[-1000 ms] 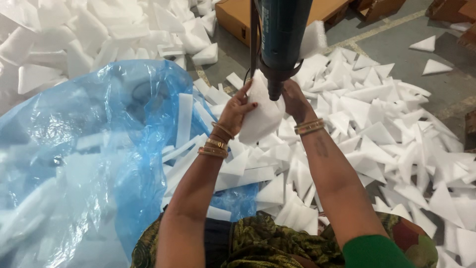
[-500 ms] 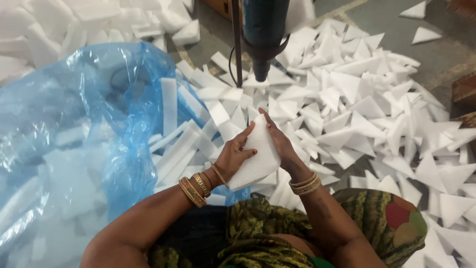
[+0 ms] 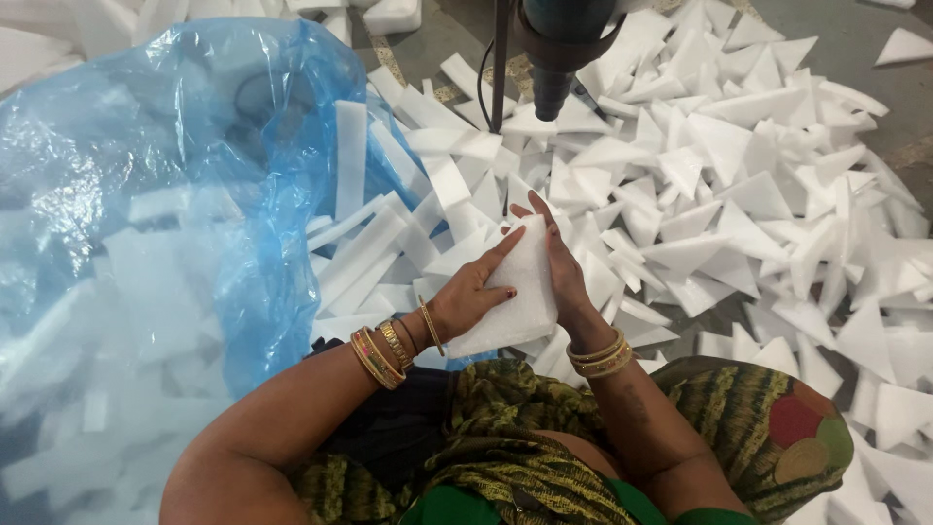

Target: The person sits on the floor and repeatedly picks up white foam pieces from a large pile. They hold each piece with both hands, inspect it, and then place it back onto the pile. The process is repetitive and involves handling the foam pieces one at a time.

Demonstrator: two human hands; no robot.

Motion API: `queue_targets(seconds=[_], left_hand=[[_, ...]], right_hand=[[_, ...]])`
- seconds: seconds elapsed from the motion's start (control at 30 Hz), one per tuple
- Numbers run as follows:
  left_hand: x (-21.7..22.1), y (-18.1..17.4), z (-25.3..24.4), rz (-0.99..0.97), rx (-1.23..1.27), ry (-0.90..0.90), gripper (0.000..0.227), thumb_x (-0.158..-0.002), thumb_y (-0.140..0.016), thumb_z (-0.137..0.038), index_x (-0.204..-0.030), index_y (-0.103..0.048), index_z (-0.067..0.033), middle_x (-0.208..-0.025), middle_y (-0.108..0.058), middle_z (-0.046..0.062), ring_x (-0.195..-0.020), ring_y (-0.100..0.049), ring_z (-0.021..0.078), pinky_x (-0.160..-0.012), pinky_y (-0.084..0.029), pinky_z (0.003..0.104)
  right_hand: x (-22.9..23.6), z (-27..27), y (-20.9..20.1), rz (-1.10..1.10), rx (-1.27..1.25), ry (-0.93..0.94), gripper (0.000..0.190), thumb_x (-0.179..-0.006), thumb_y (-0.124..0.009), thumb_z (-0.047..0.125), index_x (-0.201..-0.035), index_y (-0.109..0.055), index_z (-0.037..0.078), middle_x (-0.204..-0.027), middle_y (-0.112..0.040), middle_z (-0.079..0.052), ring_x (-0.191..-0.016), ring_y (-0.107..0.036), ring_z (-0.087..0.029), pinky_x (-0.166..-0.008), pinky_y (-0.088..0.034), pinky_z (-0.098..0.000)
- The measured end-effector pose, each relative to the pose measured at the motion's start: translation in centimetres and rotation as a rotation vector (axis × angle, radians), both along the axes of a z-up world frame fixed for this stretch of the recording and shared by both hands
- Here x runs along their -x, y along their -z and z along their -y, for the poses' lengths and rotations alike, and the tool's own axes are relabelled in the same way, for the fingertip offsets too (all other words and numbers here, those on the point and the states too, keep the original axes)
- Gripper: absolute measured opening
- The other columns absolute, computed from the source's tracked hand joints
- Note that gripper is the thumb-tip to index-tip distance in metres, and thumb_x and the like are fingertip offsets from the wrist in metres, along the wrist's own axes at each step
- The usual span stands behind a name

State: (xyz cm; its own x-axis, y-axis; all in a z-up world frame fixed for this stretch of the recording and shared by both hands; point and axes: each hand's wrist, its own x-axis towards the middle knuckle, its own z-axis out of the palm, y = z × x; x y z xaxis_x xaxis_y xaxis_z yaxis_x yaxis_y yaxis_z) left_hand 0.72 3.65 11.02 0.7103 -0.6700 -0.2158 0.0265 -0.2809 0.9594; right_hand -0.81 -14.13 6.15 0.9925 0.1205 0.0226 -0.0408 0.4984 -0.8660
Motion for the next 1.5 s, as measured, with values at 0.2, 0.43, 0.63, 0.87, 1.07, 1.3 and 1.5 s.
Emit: queue_targets(seconds=[0.2,0.43,0.63,0.87,1.07,1.3,1.5], left_hand=[[0.8,-0.7,0.5,0.027,-0.083,0.085,0.085,-0.093,-0.059,-0.002,-0.164,-0.017,-0.0248,-0.156,-0.048,0.020,-0.135,-0.054,0.0246,-0.112,-0.043,0.037],[1.2,-0.7,1.1,0.042,-0.102,0.206,0.085,-0.096,-0.060,-0.003,-0.164,-0.017,-0.0278,-0.157,-0.044,0.020,-0.140,-0.048,0.0238,-0.115,-0.040,0.040],[-0.5,-0.8,0.4,-0.166,-0.029,0.102,0.087,-0.092,-0.061,-0.002,-0.165,-0.022,-0.0282,-0.136,-0.065,0.018,-0.106,-0.063,0.0195,-0.102,-0.054,0.038],[-3.5,-0.1,-1.9,0.034,0.190,-0.085,0.089,-0.090,-0.065,0.004,-0.166,-0.025,-0.0179,-0.117,-0.070,0.012,-0.102,-0.062,0.0141,-0.094,-0.053,0.035],[-4.6,0.4,-2.8,-0.228,0.337,-0.295,0.076,-0.099,-0.061,-0.025,-0.164,-0.026,-0.0117,-0.111,-0.073,0.012,-0.101,-0.068,0.0162,-0.092,-0.055,0.032],[-5.6,0.4,-4.2,-0.340,0.333,-0.386,0.069,-0.097,-0.062,-0.021,-0.160,-0.035,-0.0108,-0.113,-0.072,0.014,-0.100,-0.069,0.0196,-0.087,-0.057,0.035],[-4.8,-0.1,-3.8,-0.232,0.356,-0.283,0.077,-0.093,-0.061,0.002,-0.160,-0.027,-0.0161,-0.116,-0.071,0.017,-0.100,-0.071,0.0204,-0.085,-0.060,0.034]], right_hand=[[0.2,0.6,0.0,0.025,0.102,0.034,0.078,-0.104,-0.032,0.064,-0.164,-0.022,0.015,-0.164,-0.032,-0.014,-0.143,-0.040,-0.029,-0.115,-0.044,-0.0463],[-1.0,2.1,0.9,0.033,0.013,0.148,0.086,-0.100,-0.028,0.072,-0.165,-0.019,0.017,-0.164,-0.034,-0.017,-0.140,-0.042,-0.031,-0.109,-0.046,-0.0461],[-1.5,3.4,1.2,-0.028,-0.255,0.191,0.082,-0.102,-0.033,0.064,-0.164,-0.020,0.012,-0.152,-0.045,-0.017,-0.134,-0.046,-0.029,-0.110,-0.045,-0.0447],[0.2,2.0,1.0,-0.023,-0.020,-0.065,0.071,-0.104,-0.051,0.043,-0.155,-0.036,-0.004,-0.140,-0.058,-0.019,-0.124,-0.059,-0.025,-0.106,-0.048,-0.0401],[0.2,0.9,-0.3,-0.082,0.377,-0.009,0.077,-0.080,-0.079,0.010,-0.147,-0.042,0.005,-0.137,-0.061,-0.016,-0.124,-0.061,-0.026,-0.104,-0.050,-0.0407],[0.8,-0.1,0.6,0.919,1.350,0.341,0.062,-0.076,-0.081,0.004,-0.130,-0.065,0.031,-0.160,-0.033,-0.006,-0.156,-0.027,-0.037,-0.128,-0.039,-0.0471],[0.7,0.9,0.3,0.326,0.297,0.238,0.064,-0.108,-0.050,0.047,-0.160,-0.034,0.014,-0.168,-0.029,-0.017,-0.156,-0.032,-0.038,-0.129,-0.030,-0.0458]])
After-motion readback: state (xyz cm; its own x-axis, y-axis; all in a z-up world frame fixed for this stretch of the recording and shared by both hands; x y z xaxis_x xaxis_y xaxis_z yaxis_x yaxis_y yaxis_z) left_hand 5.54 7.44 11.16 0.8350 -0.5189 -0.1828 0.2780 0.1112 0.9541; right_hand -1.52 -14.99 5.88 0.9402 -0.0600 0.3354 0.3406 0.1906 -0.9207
